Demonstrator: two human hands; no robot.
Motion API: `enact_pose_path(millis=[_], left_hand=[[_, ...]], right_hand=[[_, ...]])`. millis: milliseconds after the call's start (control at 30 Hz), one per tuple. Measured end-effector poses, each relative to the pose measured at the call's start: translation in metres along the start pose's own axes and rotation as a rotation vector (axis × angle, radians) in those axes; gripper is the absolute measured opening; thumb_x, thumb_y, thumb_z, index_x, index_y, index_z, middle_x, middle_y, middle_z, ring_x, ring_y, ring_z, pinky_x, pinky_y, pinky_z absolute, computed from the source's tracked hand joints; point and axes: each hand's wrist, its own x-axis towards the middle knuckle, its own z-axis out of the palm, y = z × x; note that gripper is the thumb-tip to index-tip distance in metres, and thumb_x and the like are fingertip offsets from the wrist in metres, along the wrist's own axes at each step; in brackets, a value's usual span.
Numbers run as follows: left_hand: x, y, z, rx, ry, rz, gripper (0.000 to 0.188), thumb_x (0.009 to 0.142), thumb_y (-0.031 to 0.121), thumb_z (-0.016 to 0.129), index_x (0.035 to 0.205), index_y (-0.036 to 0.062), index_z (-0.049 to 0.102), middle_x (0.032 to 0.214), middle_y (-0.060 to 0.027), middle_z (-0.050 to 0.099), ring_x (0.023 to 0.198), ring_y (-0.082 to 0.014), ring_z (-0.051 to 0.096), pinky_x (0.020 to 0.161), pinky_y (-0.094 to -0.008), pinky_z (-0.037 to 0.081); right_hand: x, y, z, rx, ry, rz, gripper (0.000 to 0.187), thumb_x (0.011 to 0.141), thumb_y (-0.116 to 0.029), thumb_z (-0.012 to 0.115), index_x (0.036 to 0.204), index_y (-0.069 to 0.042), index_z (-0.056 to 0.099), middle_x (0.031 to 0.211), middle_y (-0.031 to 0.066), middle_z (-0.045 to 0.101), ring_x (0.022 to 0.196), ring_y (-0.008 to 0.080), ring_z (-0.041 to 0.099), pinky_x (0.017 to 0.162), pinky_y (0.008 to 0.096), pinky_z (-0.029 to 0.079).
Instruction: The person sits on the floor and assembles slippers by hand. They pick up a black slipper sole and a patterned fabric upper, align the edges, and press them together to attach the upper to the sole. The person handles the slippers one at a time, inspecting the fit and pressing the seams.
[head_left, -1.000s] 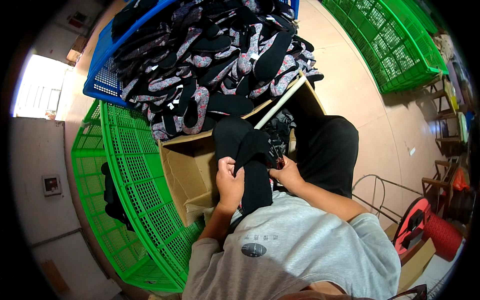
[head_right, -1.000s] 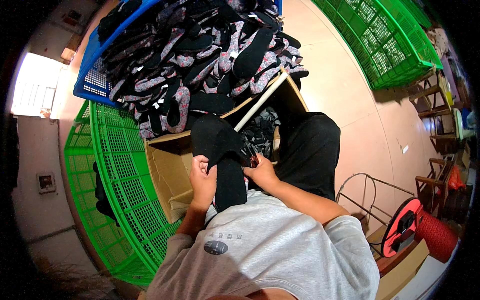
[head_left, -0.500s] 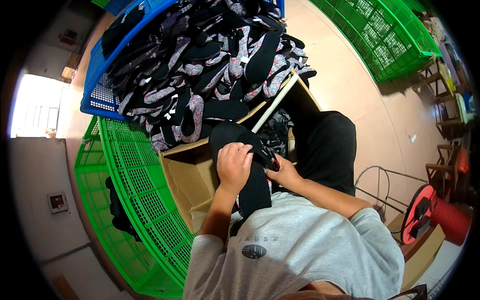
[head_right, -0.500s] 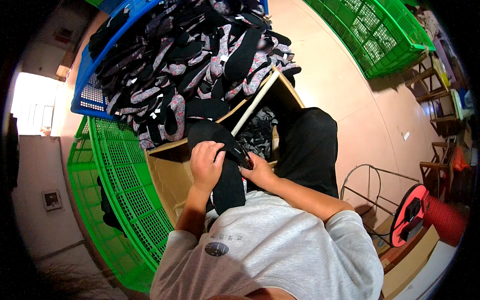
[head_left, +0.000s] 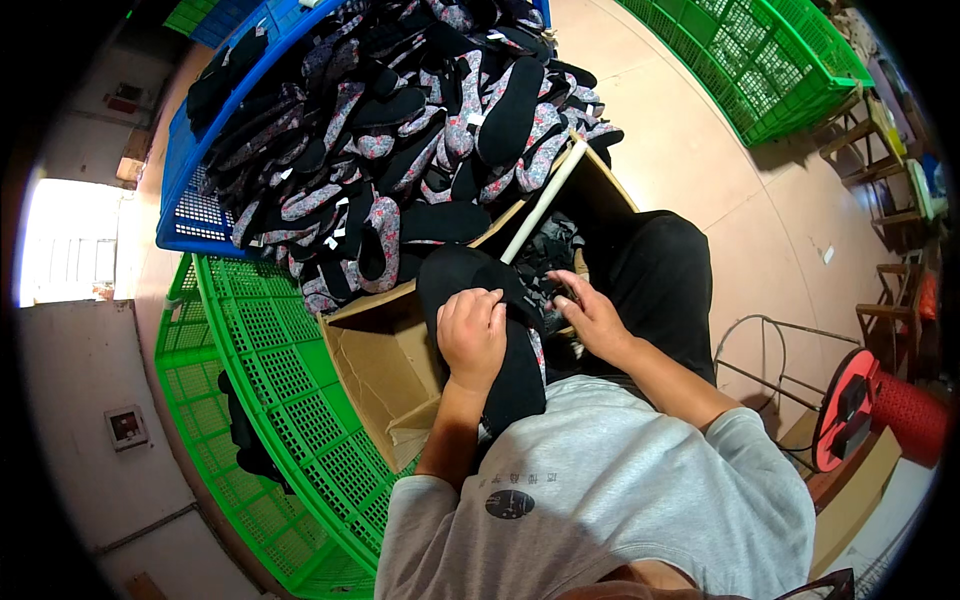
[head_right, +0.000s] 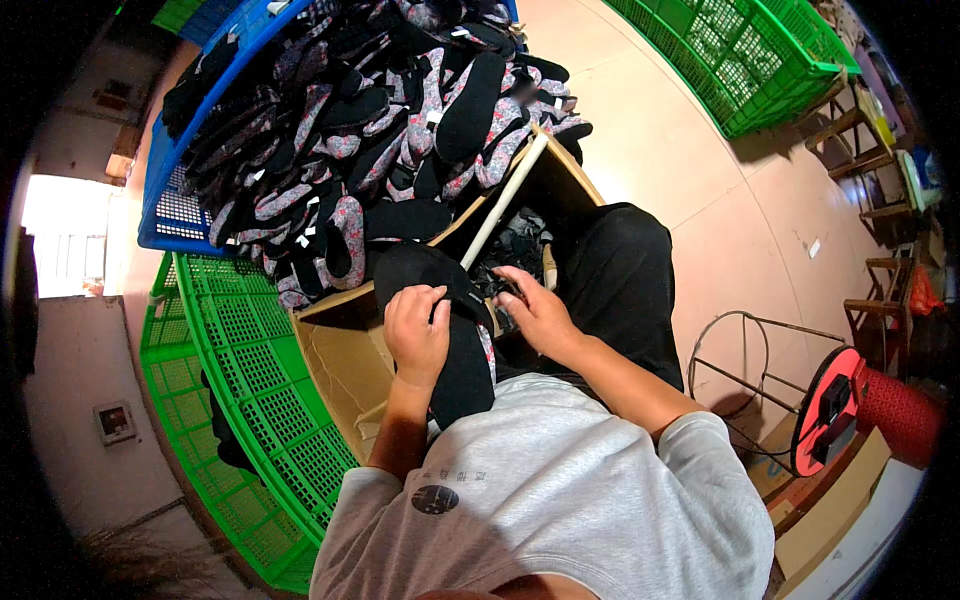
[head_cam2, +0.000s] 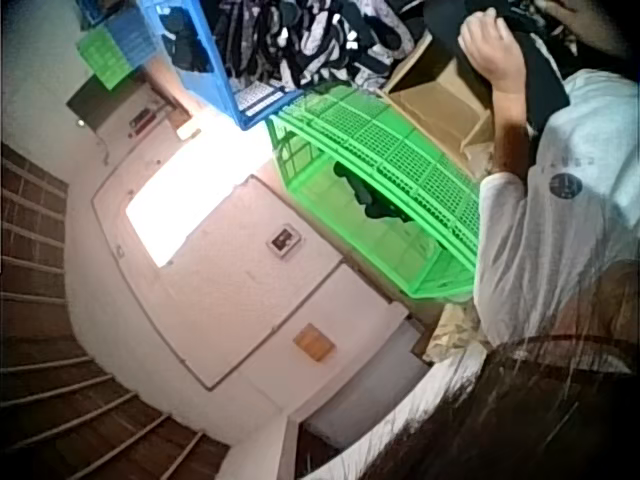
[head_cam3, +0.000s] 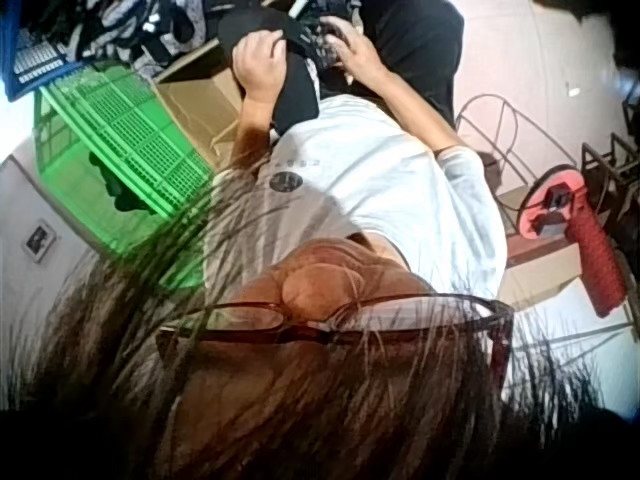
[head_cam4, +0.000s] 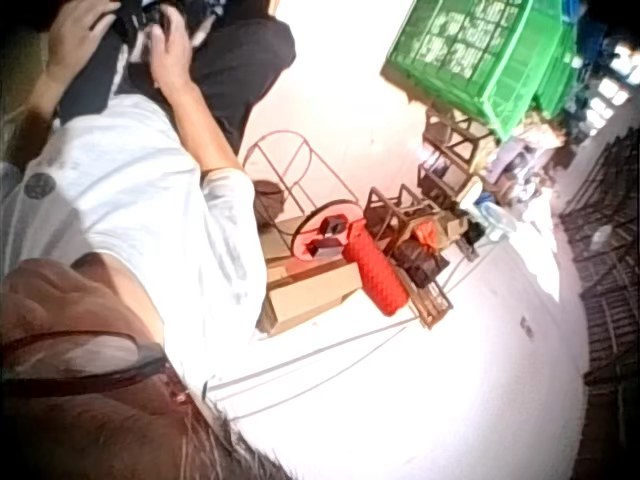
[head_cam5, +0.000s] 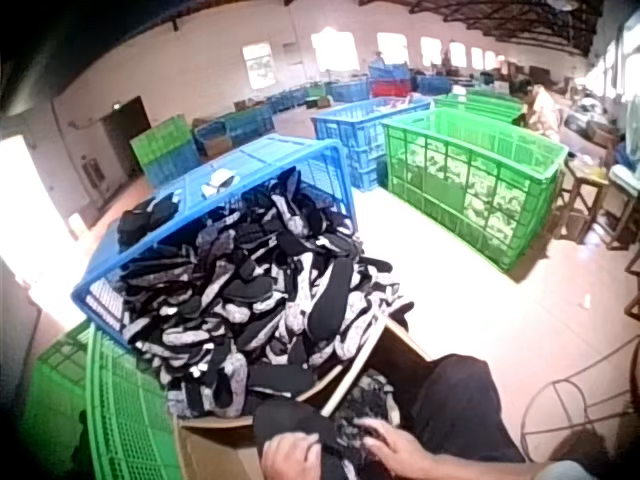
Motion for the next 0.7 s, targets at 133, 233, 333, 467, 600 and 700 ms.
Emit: enact_pose_path(millis=[133, 233, 333, 467, 600, 700], left_hand=[[0.0, -0.001, 0.001, -0.001, 0.01, -0.009, 0.023, 0.071, 0.001, 0.075, 0.092, 0.0061, 0.068, 0.091, -0.0099, 0.065, 0.088, -0.0313, 0.062, 0.081, -0.0404, 0.047], [-0.001, -0.001, 0.002, -0.003, 0.012, -0.02, 0.024, 0.071, 0.001, 0.075, 0.093, 0.006, 0.066, 0.092, -0.0102, 0.064, 0.089, -0.0315, 0.062, 0.081, -0.0408, 0.047], [-0.001, -0.001, 0.003, 0.012, -0.004, -0.032, 0.022, 0.072, 0.003, 0.073, 0.092, 0.0055, 0.065, 0.092, -0.0103, 0.064, 0.09, -0.0317, 0.062, 0.081, -0.0411, 0.047], [-0.001, 0.002, 0.003, 0.046, -0.037, -0.059, 0.018, 0.076, 0.006, 0.067, 0.094, 0.0051, 0.062, 0.093, -0.0102, 0.063, 0.093, -0.0321, 0.06, 0.083, -0.0417, 0.045], [0.0, 0.006, 0.006, 0.097, -0.092, -0.08, 0.018, 0.08, 0.01, 0.062, 0.097, 0.005, 0.06, 0.095, -0.0104, 0.06, 0.097, -0.0323, 0.058, 0.084, -0.0429, 0.043], [-0.001, 0.006, 0.007, 0.128, -0.112, -0.069, 0.018, 0.081, 0.012, 0.06, 0.098, 0.0046, 0.059, 0.096, -0.0107, 0.058, 0.097, -0.0322, 0.056, 0.084, -0.0433, 0.042]], right_hand=[[-0.004, -0.009, -0.001, -0.12, -0.155, 0.135, 0.036, 0.104, -0.032, 0.049, 0.128, -0.005, 0.045, 0.106, 0.0165, 0.065, 0.094, 0.0283, 0.066, 0.082, 0.0372, 0.051], [-0.007, -0.006, 0.002, -0.125, -0.135, 0.076, 0.035, 0.104, -0.032, 0.05, 0.126, -0.005, 0.046, 0.106, 0.0158, 0.065, 0.092, 0.0283, 0.066, 0.08, 0.0374, 0.051], [-0.009, -0.009, 0.005, -0.161, -0.113, 0.08, 0.033, 0.097, -0.025, 0.063, 0.122, -0.006, 0.051, 0.105, 0.0139, 0.066, 0.091, 0.0238, 0.065, 0.08, 0.0347, 0.051], [-0.011, -0.005, 0.011, -0.083, -0.092, 0.145, 0.032, 0.092, -0.022, 0.071, 0.116, -0.006, 0.057, 0.101, 0.0114, 0.067, 0.089, 0.0198, 0.064, 0.08, 0.0325, 0.051], [-0.01, -0.012, 0.014, -0.135, -0.097, 0.131, 0.033, 0.092, -0.024, 0.07, 0.117, -0.006, 0.058, 0.1, 0.0118, 0.068, 0.09, 0.0238, 0.066, 0.08, 0.0342, 0.051], [-0.01, -0.014, 0.018, -0.25, -0.075, 0.099, 0.033, 0.093, -0.025, 0.07, 0.118, -0.006, 0.058, 0.102, 0.0129, 0.069, 0.092, 0.0277, 0.067, 0.081, 0.0357, 0.051]])
